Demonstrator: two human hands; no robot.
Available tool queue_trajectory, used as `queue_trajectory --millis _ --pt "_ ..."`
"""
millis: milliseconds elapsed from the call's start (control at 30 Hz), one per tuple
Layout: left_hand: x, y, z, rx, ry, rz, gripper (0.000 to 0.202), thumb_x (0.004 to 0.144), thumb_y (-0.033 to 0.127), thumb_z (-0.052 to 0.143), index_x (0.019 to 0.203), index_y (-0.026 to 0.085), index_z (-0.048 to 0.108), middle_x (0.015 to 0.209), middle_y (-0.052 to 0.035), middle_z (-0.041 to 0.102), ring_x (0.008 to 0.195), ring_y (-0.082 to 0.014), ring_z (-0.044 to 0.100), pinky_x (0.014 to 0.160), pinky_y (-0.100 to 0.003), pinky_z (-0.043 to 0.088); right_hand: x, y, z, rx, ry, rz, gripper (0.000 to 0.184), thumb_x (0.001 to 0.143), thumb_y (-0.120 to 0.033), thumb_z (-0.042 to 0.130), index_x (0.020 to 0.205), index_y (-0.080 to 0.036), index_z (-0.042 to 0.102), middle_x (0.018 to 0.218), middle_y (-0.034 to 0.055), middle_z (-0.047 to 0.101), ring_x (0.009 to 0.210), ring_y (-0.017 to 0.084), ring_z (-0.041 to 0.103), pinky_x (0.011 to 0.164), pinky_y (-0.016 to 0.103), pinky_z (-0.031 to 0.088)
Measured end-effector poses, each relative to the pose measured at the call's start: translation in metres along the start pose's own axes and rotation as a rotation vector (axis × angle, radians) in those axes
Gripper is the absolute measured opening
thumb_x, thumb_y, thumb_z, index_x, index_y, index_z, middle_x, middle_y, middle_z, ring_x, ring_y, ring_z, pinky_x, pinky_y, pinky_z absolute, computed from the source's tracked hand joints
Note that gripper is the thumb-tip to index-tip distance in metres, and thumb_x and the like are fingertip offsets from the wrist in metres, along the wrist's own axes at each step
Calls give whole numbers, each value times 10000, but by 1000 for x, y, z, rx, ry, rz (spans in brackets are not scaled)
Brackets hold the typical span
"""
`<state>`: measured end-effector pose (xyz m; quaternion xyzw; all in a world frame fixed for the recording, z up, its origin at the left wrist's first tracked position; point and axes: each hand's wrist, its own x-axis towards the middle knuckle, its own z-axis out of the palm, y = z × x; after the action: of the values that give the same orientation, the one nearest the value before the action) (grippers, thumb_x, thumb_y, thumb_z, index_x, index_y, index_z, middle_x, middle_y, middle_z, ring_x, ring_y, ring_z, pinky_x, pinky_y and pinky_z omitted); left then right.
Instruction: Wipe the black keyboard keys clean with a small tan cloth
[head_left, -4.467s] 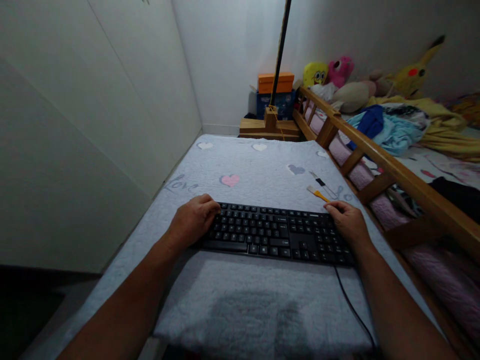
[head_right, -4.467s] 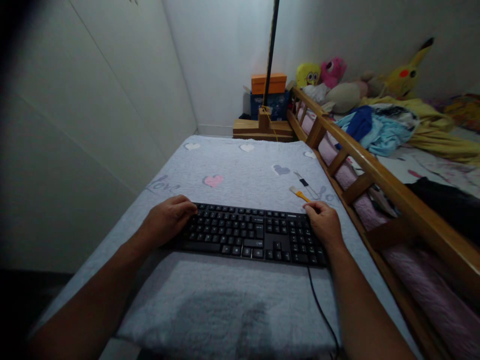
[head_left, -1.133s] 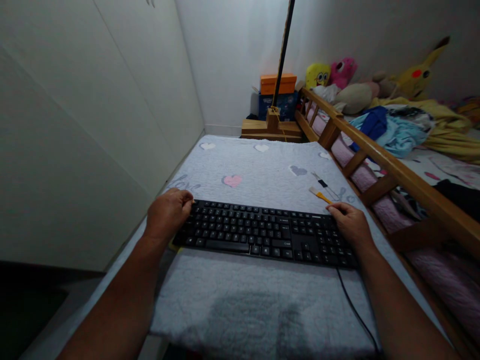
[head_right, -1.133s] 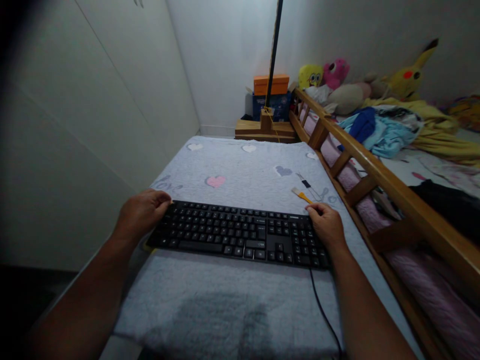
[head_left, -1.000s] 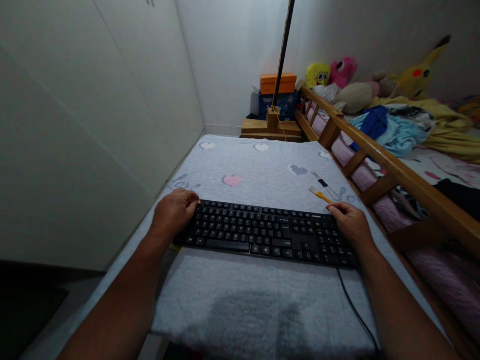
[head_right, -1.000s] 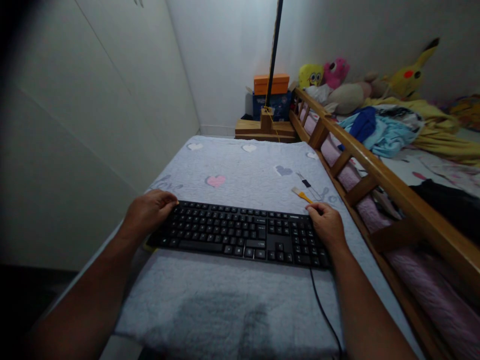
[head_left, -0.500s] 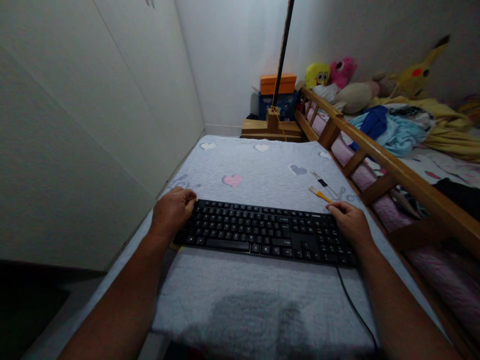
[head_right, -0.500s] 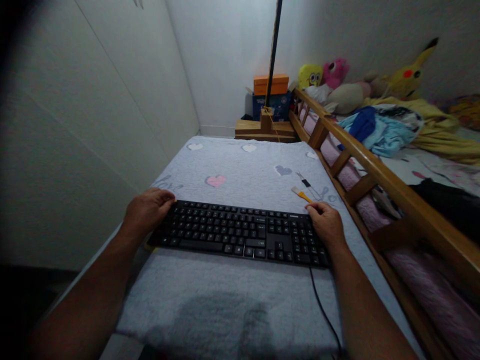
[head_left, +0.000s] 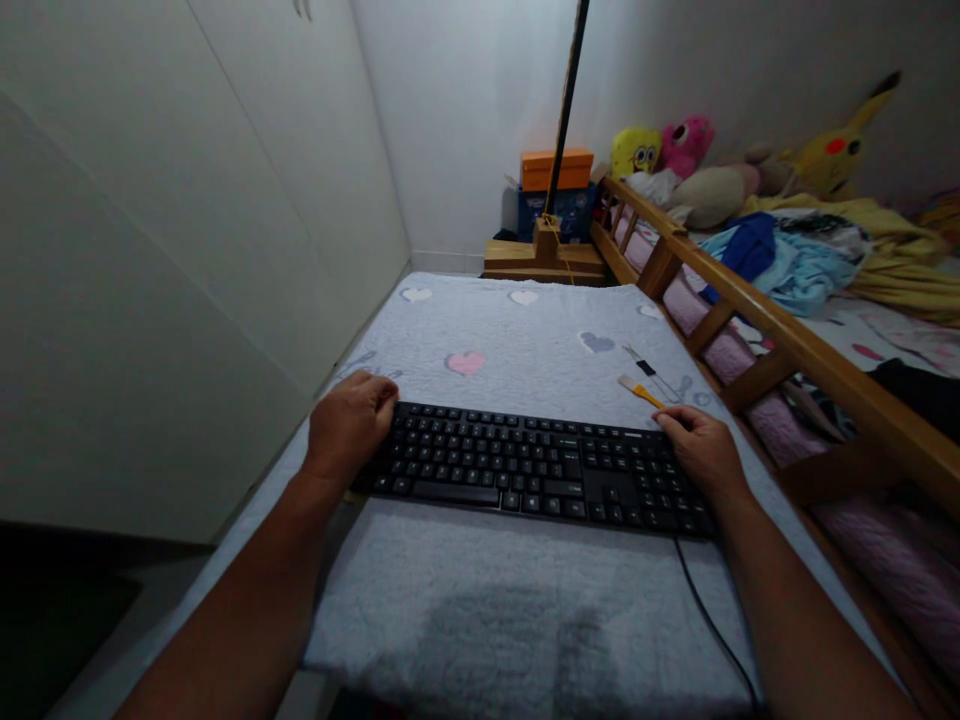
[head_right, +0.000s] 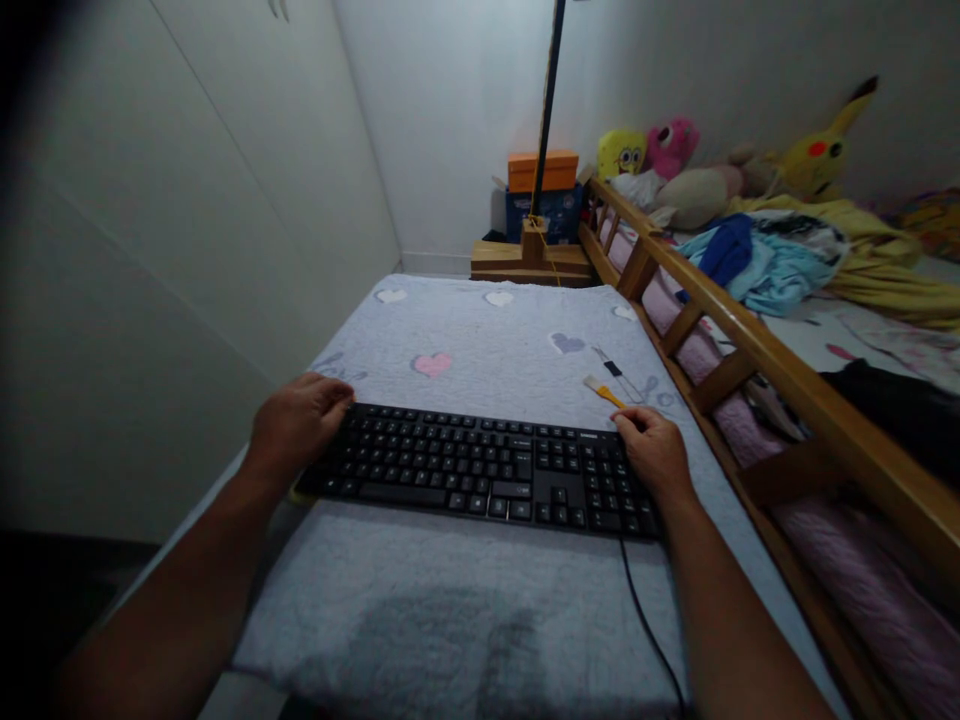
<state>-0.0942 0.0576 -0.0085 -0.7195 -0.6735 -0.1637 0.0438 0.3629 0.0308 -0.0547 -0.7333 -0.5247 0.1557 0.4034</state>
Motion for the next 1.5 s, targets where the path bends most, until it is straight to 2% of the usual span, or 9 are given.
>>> queue_trajectory --millis 100,200,367,600,933,1200,1367,1500 --pt "-1 22 -3 -138 -30 134 263 920 298 472 895 196 713 954 -68 697 908 -211 649 806 -308 486 -1 -1 0 3 1 2 313 680 -482 600 734 -202 729 793 65 739 807 266 657 798 369 479" --pt "0 44 -4 -226 -112 267 233 918 265 487 873 204 708 952 -57 697 889 -197 640 782 -300 489 -1 -2 -1 11 4 12 313 671 -484 609 728 -199 726 783 65 734 797 262 655 790 365 481" --pt "3 59 6 -157 -176 366 227 935 231 494 867 202 709 944 -57 686 849 -188 624 713 -285 459 -1 -2 0 23 9 8 305 671 -478 606 713 -199 723 768 63 732 782 255 654 780 359 480" --pt "0 51 21 -110 -157 354 240 961 241 488 887 204 714 942 -44 684 857 -184 623 713 -277 451 -1 -2 0 18 9 6 327 675 -486 602 735 -193 734 779 64 736 792 256 654 784 356 475" --pt "0 44 12 -48 -160 286 244 946 238 493 903 201 730 970 -50 695 880 -198 633 683 -288 450 -1 0 1 18 16 3 309 680 -477 606 723 -199 732 780 60 739 796 254 657 788 353 476" --pt "2 30 13 2 -122 252 228 927 244 498 900 209 723 970 -51 687 886 -207 633 673 -294 445 0 3 1 20 11 -9 310 683 -482 609 723 -198 727 788 62 741 790 253 657 795 358 471" --pt "3 29 10 67 -119 225 255 941 250 477 881 201 720 949 -57 684 874 -217 634 636 -301 425 0 2 1 7 9 0 320 681 -481 607 733 -193 736 777 62 741 781 252 659 776 355 475" --pt "3 30 11 69 -69 220 254 943 249 478 882 195 718 944 -62 684 870 -222 633 636 -307 434 0 1 1 9 11 -12 306 685 -472 603 724 -196 730 775 61 740 784 249 658 778 353 478"
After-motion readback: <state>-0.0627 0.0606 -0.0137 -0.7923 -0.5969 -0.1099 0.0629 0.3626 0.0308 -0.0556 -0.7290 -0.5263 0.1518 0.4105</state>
